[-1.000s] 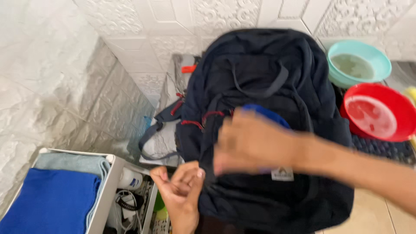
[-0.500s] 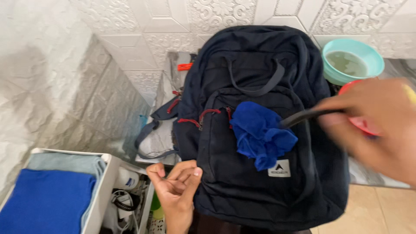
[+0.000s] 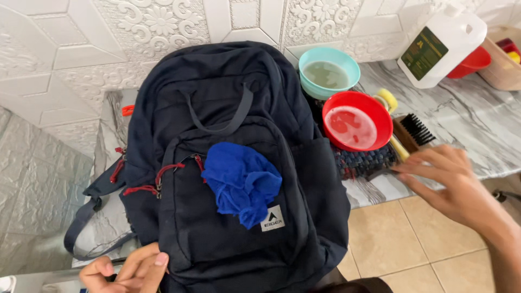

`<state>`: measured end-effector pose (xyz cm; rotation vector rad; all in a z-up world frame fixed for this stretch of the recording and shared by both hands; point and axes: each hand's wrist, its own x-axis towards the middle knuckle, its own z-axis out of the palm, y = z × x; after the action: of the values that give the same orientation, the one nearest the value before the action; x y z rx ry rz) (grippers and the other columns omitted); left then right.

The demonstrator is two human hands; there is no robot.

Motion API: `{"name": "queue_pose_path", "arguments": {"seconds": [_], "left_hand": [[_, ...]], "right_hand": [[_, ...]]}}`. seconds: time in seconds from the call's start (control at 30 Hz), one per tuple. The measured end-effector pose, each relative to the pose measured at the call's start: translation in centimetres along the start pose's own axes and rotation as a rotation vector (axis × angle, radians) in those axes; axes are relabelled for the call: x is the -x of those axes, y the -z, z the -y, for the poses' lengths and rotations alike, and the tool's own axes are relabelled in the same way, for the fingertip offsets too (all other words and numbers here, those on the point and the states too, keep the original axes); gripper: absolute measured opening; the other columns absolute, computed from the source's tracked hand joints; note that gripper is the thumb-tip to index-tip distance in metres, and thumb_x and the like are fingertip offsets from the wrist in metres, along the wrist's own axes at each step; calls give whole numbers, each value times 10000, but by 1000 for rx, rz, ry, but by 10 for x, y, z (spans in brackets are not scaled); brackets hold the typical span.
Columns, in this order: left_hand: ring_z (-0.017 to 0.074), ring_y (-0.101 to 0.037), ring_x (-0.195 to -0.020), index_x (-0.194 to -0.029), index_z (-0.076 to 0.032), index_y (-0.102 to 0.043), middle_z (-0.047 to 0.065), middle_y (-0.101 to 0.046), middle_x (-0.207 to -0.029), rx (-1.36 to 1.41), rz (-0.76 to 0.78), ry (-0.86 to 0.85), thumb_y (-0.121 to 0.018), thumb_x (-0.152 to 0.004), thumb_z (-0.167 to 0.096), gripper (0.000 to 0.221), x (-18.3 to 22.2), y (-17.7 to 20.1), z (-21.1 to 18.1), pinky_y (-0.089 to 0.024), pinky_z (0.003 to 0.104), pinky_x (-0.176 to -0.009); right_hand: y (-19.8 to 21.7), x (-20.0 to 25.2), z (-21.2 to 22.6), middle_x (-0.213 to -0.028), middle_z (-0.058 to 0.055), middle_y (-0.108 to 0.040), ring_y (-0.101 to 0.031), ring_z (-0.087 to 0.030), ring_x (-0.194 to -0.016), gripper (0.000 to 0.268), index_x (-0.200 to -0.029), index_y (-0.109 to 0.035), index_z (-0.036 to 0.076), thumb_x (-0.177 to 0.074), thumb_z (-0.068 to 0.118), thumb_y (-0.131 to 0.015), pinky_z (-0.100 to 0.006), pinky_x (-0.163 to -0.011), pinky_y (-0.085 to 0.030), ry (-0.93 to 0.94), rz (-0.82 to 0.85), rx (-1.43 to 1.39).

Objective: The person wipes a navy blue backpack with a blue cloth, applies a soapy liquid using a brush to the front pocket area, and rubs the material with the cloth.

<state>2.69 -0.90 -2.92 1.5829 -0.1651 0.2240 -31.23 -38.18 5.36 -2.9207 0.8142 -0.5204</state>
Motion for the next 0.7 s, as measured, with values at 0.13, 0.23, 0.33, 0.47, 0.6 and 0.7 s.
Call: {"name": "queue_pose_path", "arguments": {"seconds": [0.13, 0.23, 0.33, 0.47, 0.6, 0.7], "left_hand": [[276, -570, -472, -1071, -140, -207, 202, -428, -606, 116, 33, -9, -724, -726, -36, 631, 3, 5, 5, -455, 328, -464], [250, -582, -554, -1093, -198, -219, 344, -589, -722, 290, 95, 130, -695, -730, 83, 661, 10, 10, -11, -511, 303, -643], [192, -563, -557, -1074, -205, -238, 347, -653, -829, 393, 122, 185, -698, -747, 109, 646, 12, 11, -11, -470, 234, -649], [153, -561, -571, -1096, -187, -255, 294, -694, -842, 491, 191, 128, -717, -782, 79, 619, 12, 17, -3, -490, 242, -651], [101, -580, -649, -1079, -199, -268, 251, -702, -840, 488, 244, 170, -730, -814, 76, 599, 8, 23, -19, -553, 256, -683], [162, -626, -674, -1024, -185, -221, 242, -742, -865, 471, 318, 218, -735, -848, 34, 585, 6, 26, -28, -548, 304, -652]], "right_hand": [[-9, -15, 19, -1148, 71, -723, -595, -218, -1078, 278, -1129, -770, 275, -918, 404, -644, -379, -939, -408, 83, -23, 178], [15, -41, 80, -1062, 12, -745, -641, -224, -1008, 251, -1083, -784, 169, -876, 298, -726, -365, -929, -460, 151, -168, 29], [33, -73, 148, -1068, -37, -747, -681, -200, -975, 267, -1119, -760, 117, -873, 221, -751, -384, -969, -488, 327, -169, -234], [-11, -123, 197, -1529, -235, -466, -455, -386, -1388, 730, -1560, -400, 103, -1008, 572, -491, -470, -1098, -370, 713, 92, -60], [-60, -155, 222, -1312, -126, -586, -526, -327, -1029, 777, -1485, -533, 180, -839, 584, -685, -427, -888, -461, 907, 79, 255], [-36, -158, 255, -996, -27, -642, -592, -285, -913, 335, -1074, -669, 185, -749, 225, -734, -383, -762, -513, 976, 135, 288]]}}
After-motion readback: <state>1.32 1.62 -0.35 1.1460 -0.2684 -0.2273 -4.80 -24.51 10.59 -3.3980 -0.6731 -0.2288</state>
